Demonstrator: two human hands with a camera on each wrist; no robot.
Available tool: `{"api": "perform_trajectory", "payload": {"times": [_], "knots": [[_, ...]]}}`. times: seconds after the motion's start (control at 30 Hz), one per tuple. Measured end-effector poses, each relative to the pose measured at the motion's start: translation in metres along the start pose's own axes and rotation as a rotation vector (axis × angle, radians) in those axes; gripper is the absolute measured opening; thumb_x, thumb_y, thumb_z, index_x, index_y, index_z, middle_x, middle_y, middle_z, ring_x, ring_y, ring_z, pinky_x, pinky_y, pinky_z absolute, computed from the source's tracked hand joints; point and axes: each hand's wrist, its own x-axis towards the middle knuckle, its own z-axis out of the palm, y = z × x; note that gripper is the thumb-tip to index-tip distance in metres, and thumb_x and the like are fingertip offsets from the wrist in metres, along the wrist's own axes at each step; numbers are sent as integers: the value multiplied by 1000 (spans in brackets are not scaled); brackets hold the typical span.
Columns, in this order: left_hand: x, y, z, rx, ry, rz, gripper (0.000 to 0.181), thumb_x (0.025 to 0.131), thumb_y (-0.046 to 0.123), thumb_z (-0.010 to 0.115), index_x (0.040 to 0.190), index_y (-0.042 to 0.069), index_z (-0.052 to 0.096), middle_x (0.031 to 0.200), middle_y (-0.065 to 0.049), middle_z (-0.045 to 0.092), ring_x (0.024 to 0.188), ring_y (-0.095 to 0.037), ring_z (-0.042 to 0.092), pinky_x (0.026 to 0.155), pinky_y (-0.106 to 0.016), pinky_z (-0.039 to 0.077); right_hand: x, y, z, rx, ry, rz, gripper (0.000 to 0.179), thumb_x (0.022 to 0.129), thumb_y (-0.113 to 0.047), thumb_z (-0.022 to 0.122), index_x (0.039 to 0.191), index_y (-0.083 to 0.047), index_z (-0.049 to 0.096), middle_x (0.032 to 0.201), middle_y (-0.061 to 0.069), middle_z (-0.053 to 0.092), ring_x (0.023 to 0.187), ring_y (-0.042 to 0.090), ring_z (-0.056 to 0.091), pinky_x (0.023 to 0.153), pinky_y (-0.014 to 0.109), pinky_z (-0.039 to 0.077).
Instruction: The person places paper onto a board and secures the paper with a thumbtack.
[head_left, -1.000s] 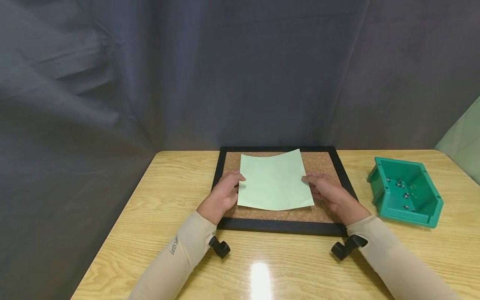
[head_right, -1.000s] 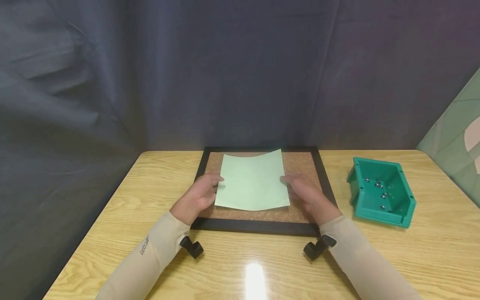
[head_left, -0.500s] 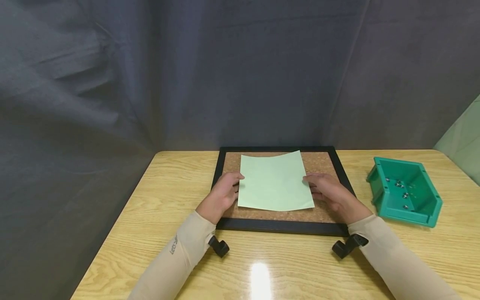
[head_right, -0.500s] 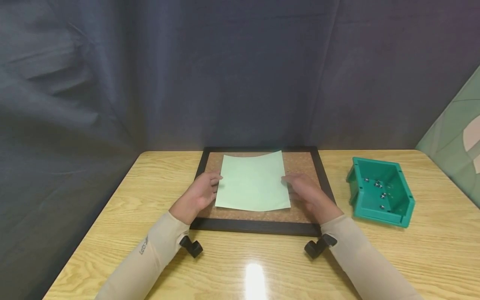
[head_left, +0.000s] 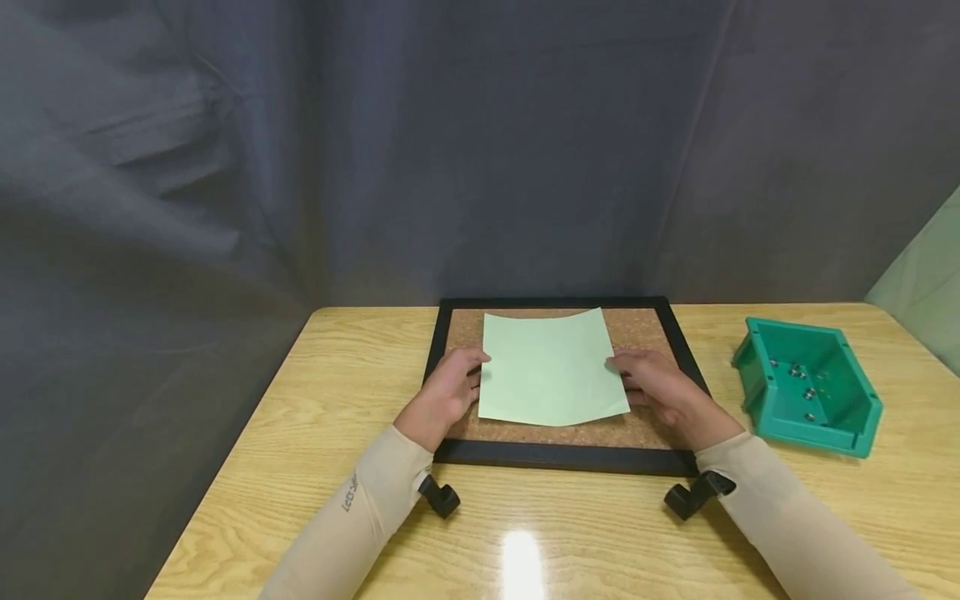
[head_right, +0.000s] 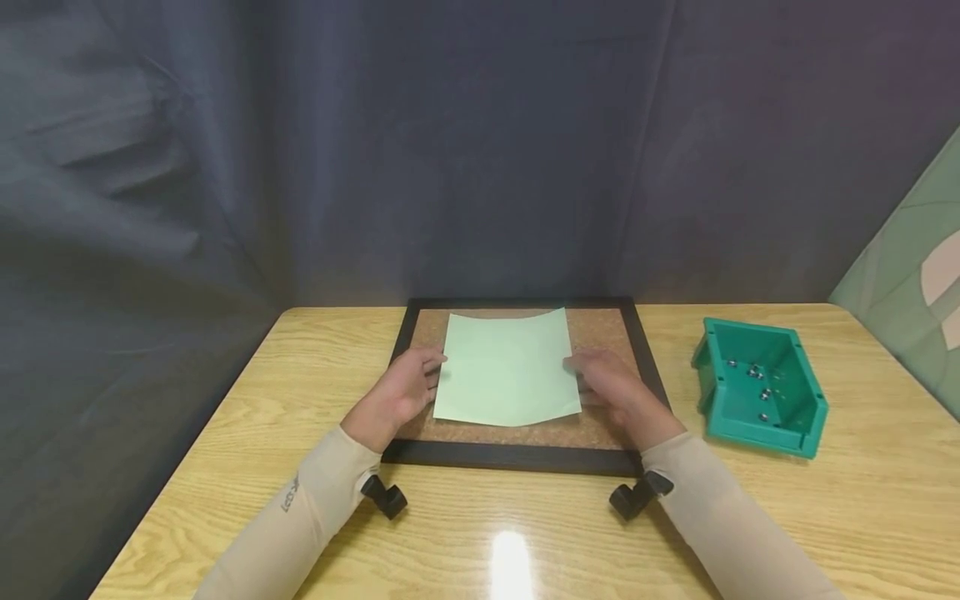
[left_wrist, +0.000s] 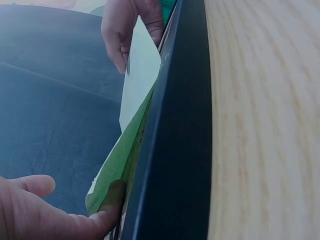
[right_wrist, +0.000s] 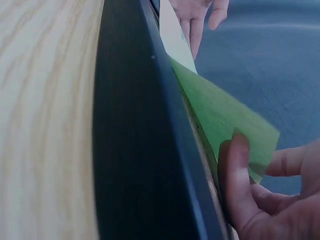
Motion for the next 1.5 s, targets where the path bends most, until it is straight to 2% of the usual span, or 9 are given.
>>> {"api": "perform_trajectory", "payload": {"times": [0.17,0.43,0.63,0.87,1.23,1.33,1.5], "knots": [[1,-2,1,10,9,7,71,96,8,48,159,3,16,166,-23,4,154,-43,5,127,-51,10,0,2,1,-39,13,4,57,108,-22,36,154,10,23,147,30,43,110,19,64,85,32,60],[1,0,6,19,22,37,76,95,8,51,159,3,12,166,-21,1,155,-41,0,127,-50,6,-5,-4,0,-274,91,-22,56,108,-21,38,153,10,27,145,33,44,119,34,62,84,34,61],[-3,2,8,38,50,28,74,94,8,52,159,2,16,166,-20,7,155,-39,6,128,-47,9,-6,-3,0,-355,134,-14,55,106,-21,43,152,7,32,139,31,51,107,29,66,77,32,61],[-6,4,11,52,48,47,78,93,8,51,159,1,12,168,-14,6,156,-33,4,128,-43,8,-8,-2,0,-440,163,-29,52,105,-21,45,151,2,39,139,28,54,98,25,68,75,32,61],[-6,8,11,72,50,34,77,94,10,52,160,6,13,169,-6,6,157,-28,4,128,-40,7,-8,-8,-3,-465,141,-55,51,105,-21,48,147,6,41,129,28,58,87,19,71,72,31,62],[-7,8,11,82,55,28,76,95,11,53,160,6,15,169,-6,7,157,-28,4,128,-41,7,-10,-10,-3,-551,159,-88,51,103,-26,50,144,5,46,125,25,60,85,18,66,70,32,57],[-9,7,11,115,66,45,76,94,11,53,160,7,17,169,-6,9,157,-31,2,128,-45,10,-15,-12,-1,-704,176,-241,52,102,-26,54,144,5,48,132,27,57,112,39,61,86,49,53]]}}
